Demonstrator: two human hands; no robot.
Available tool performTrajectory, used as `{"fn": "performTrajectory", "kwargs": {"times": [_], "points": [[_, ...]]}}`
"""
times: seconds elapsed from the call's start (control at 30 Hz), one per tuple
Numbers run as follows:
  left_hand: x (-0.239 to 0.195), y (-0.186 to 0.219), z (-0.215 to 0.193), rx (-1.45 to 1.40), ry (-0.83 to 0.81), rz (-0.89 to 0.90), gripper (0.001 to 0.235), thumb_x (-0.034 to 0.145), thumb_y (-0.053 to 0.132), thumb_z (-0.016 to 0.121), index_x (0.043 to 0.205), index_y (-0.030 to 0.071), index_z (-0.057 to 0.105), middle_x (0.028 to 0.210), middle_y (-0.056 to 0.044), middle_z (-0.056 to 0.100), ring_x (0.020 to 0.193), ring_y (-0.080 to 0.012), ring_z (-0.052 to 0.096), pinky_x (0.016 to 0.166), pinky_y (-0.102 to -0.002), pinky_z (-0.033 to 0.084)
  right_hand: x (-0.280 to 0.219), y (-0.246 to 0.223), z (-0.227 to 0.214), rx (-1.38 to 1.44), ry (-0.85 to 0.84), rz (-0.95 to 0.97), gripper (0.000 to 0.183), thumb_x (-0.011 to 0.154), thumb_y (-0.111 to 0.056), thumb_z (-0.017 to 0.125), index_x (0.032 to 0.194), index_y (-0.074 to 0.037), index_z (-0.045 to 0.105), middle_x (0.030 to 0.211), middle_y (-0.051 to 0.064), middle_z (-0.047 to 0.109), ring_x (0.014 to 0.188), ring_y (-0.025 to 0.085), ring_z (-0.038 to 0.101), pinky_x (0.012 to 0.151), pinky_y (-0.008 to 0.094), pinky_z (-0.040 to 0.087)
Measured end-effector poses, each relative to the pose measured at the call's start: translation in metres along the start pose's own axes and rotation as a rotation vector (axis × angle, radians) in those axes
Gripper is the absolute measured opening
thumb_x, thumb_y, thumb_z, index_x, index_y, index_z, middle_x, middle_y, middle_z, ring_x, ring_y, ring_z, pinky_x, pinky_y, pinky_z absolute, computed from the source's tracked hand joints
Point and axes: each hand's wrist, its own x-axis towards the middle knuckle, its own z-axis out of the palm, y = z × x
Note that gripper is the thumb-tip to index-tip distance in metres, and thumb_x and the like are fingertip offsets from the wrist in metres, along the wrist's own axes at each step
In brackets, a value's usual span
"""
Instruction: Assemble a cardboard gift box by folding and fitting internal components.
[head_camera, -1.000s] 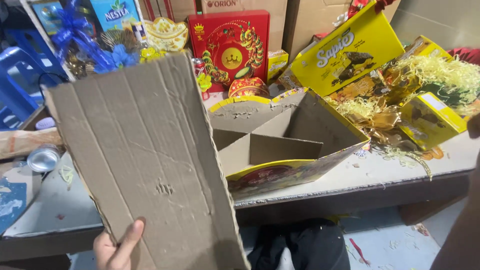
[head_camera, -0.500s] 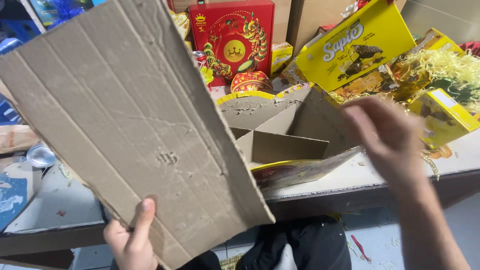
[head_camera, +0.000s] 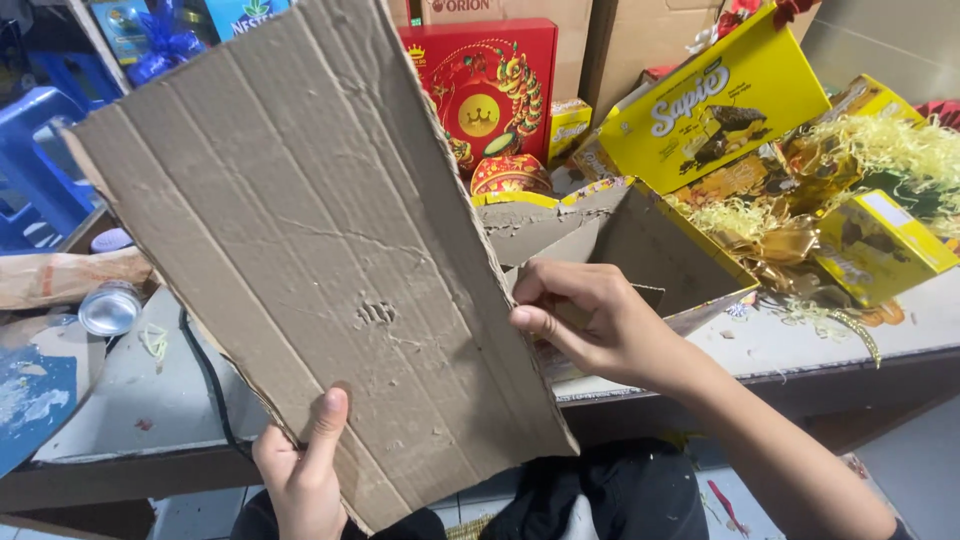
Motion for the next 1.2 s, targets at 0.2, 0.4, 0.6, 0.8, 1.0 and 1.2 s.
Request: {"fn": "performTrajectory", "kwargs": {"times": [0.2, 0.4, 0.6, 0.8, 1.0, 1.2], "points": [[0.000, 0.014, 0.001, 0.163, -0.078, 0.057, 0.025, 0.087, 0.015, 0.078, 0.102, -0.005, 0.075, 0.113, -0.010, 0.077, 0.110, -0.0156, 0.066, 0.099, -0.031, 0.052, -0.008, 0.000, -0.001, -0.197, 0.046, -0.081, 0.023, 0.099, -0.001, 0.063, 0.080, -0.005, 0.052, 0.073, 0.004, 0.051, 0.060, 0.019, 0.042, 0.055, 0.030, 0.035], [-0.019, 0.031, 0.027, -0.115, 0.054, -0.300, 0.026, 0.088, 0.013, 0.076, 0.108, -0.004, 0.073, 0.103, -0.013, 0.076, 0.095, -0.0209, 0.068, 0.088, -0.033, 0.053, -0.013, -0.006, 0.008, -0.518, 0.314, -0.251, 0.023, 0.101, 0.000, 0.059, 0.080, -0.002, 0.051, 0.070, 0.008, 0.040, 0.059, 0.024, 0.035, 0.057, 0.033, 0.034], [-0.037, 0.043, 0.045, -0.109, 0.177, -0.183, 0.043, 0.081, 0.015, 0.076, 0.115, -0.010, 0.073, 0.112, -0.016, 0.076, 0.103, -0.0213, 0.067, 0.091, -0.032, 0.054, -0.025, 0.001, 0.011, -0.580, 0.503, -0.328, 0.018, 0.098, 0.005, 0.064, 0.082, -0.001, 0.058, 0.066, 0.008, 0.048, 0.056, 0.024, 0.042, 0.055, 0.037, 0.035], [-0.023, -0.013, 0.015, -0.084, 0.094, -0.086, 0.045, 0.086, 0.018, 0.073, 0.126, -0.002, 0.069, 0.133, -0.014, 0.073, 0.123, -0.0194, 0.065, 0.110, -0.033, 0.050, -0.087, 0.074, -0.095, -0.771, 1.114, -0.047, 0.020, 0.123, 0.005, 0.053, 0.105, 0.005, 0.061, 0.098, 0.016, 0.058, 0.092, 0.029, 0.056, 0.087, 0.044, 0.044], [-0.026, 0.005, 0.015, 0.042, 0.062, -0.046, 0.047, 0.086, 0.017, 0.072, 0.127, -0.006, 0.068, 0.134, -0.015, 0.072, 0.123, -0.0188, 0.063, 0.107, -0.032, 0.050, -0.148, 0.104, -0.174, -1.016, 0.728, 0.693, 0.044, 0.141, -0.012, 0.054, 0.099, 0.001, 0.055, 0.084, 0.020, 0.057, 0.072, 0.032, 0.052, 0.065, 0.049, 0.041], [-0.023, 0.001, 0.010, 0.070, 0.019, -0.050, 0.031, 0.091, 0.020, 0.075, 0.109, -0.005, 0.074, 0.119, -0.008, 0.074, 0.114, -0.0119, 0.060, 0.101, -0.030, 0.051, -0.107, 0.067, -0.123, -0.901, 0.505, 0.261, 0.032, 0.107, 0.023, 0.057, 0.129, 0.004, 0.070, 0.131, 0.023, 0.074, 0.095, 0.031, 0.070, 0.074, 0.042, 0.058]]}}
